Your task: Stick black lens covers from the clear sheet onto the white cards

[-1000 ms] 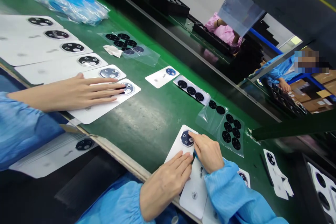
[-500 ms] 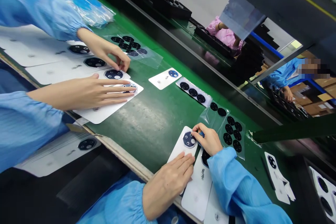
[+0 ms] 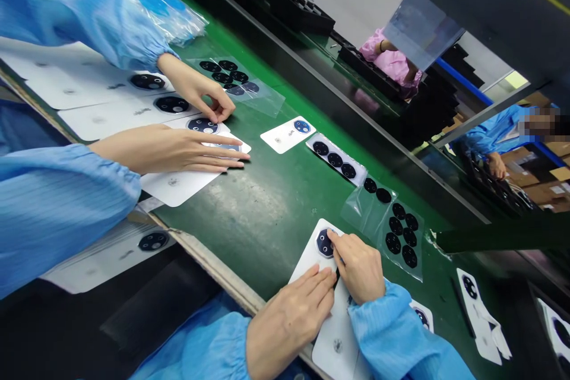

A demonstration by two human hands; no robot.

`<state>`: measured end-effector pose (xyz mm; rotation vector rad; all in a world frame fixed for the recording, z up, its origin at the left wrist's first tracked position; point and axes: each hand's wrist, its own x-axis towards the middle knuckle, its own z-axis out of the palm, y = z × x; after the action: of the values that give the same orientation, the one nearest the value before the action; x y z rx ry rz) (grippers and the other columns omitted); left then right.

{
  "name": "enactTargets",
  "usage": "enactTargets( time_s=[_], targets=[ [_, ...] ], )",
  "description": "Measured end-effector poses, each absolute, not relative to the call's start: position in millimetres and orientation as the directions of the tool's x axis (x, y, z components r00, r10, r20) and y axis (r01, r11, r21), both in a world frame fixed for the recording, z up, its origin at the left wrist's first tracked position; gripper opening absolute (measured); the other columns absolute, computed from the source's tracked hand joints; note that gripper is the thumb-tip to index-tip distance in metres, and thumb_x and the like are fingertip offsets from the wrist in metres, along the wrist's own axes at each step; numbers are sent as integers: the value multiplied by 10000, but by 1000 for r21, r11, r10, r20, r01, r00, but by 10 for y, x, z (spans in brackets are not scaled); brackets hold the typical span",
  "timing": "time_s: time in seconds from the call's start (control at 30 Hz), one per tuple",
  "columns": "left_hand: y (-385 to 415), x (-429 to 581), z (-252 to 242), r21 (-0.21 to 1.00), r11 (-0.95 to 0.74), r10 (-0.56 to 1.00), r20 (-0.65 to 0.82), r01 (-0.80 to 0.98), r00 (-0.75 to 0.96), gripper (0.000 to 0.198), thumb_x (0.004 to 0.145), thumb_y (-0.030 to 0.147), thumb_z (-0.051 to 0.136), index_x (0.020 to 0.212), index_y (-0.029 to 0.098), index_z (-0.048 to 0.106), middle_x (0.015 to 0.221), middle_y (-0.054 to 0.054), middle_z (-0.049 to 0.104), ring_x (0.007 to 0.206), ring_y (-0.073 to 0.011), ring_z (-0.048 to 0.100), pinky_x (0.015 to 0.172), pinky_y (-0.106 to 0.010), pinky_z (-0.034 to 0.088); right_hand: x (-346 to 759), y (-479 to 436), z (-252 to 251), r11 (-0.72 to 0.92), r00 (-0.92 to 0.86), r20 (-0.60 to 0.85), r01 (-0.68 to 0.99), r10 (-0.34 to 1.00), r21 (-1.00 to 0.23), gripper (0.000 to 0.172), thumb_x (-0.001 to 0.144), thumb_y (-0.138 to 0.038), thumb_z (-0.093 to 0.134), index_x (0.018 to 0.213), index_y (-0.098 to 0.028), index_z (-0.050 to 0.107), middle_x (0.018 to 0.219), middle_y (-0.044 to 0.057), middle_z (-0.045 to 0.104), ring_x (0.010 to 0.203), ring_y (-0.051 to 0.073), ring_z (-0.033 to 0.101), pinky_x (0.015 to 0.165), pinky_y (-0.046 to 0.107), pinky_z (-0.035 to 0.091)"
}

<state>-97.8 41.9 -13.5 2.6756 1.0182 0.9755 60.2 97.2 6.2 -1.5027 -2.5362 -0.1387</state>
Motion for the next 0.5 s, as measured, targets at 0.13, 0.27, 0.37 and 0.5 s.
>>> enactTargets(
  time_s=[0.13,0.27,0.37,0.5],
  targets=[
    [424,-987,-138,302,-778,617,535,551,577,312,905,40,297,1001,73,592,1109,-134,653,1087,-184,590,1005,-328,439,601,993,77,509,-495,205,861,845,-18,311,914,-148,369,1075,-161,634,739,54,671,709,168,579,603,264,400],
    [432,-985,-131,290,-778,613,547,557,571,330,904,34,277,978,69,597,1101,-139,655,1069,-189,602,991,-333,450,579,1024,143,557,-543,164,829,823,-52,307,913,-149,370,1061,-168,638,744,46,670,702,158,576,604,250,399],
    [436,-980,-126,293,-779,610,558,555,563,325,910,48,281,960,71,601,1083,-136,662,1059,-193,607,988,-337,455,569,1048,193,586,-575,121,805,809,-91,321,909,-139,361,1066,-176,638,754,49,673,697,159,565,599,247,400],
    [436,-986,-119,321,-779,617,545,538,568,276,917,83,323,940,77,599,1073,-136,661,1060,-201,605,992,-351,457,615,1080,269,587,-584,73,791,809,-172,326,904,-145,368,1062,-208,645,754,41,668,704,159,561,587,240,402]
  ],
)
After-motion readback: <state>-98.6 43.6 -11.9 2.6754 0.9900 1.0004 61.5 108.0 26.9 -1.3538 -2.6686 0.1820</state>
